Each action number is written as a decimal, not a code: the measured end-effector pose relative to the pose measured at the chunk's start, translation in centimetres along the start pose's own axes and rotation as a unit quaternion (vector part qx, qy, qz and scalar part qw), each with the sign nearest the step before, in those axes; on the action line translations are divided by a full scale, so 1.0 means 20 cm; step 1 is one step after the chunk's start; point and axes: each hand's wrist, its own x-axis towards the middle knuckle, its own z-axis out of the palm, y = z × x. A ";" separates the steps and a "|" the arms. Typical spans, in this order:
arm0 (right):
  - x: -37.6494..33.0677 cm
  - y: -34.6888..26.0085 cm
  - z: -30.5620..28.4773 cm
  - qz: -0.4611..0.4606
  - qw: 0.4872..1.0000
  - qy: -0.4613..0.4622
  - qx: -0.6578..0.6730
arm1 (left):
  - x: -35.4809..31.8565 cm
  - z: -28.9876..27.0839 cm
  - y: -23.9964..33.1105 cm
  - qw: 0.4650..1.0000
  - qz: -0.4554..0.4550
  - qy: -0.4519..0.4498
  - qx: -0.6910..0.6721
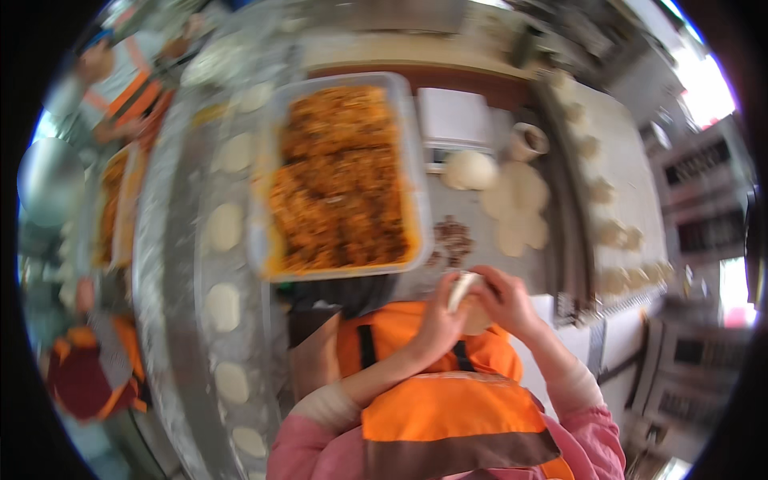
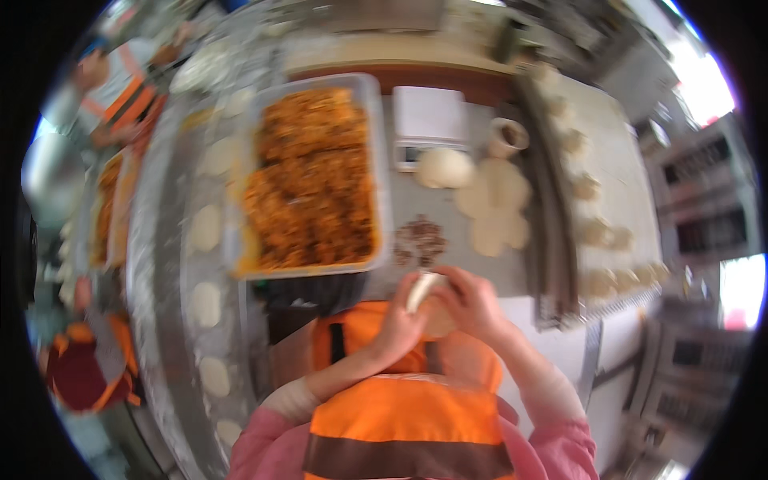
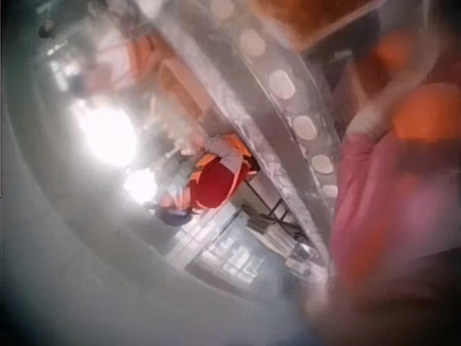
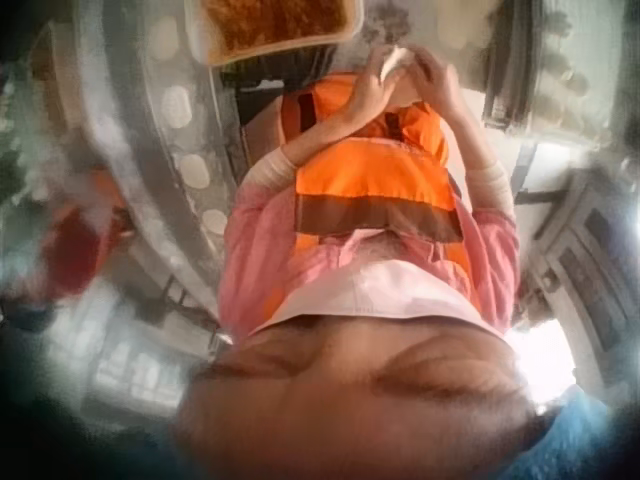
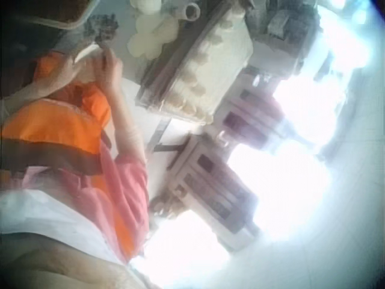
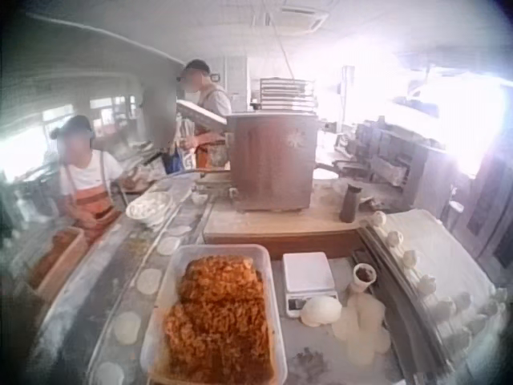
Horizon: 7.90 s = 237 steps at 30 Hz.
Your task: The person scoops filling from a container and places it onto round dough wrappers, then folds and seals the edges to form dumplings. The finished dumplings are placed on a tray beside the workstation.
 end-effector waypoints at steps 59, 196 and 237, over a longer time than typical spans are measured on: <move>0.36 -1.36 1.96 -0.331 0.836 -0.416 -0.140 | -0.55 -0.97 -0.37 0.909 -0.201 0.039 -0.364; 2.01 -1.25 1.46 -0.181 0.859 -0.303 -0.371 | -0.21 -0.67 -0.51 0.947 -0.242 -0.149 -0.151; 2.74 -1.29 0.62 -0.298 0.917 -0.146 -0.220 | -0.22 -0.74 -0.62 0.972 -0.162 -0.122 -0.117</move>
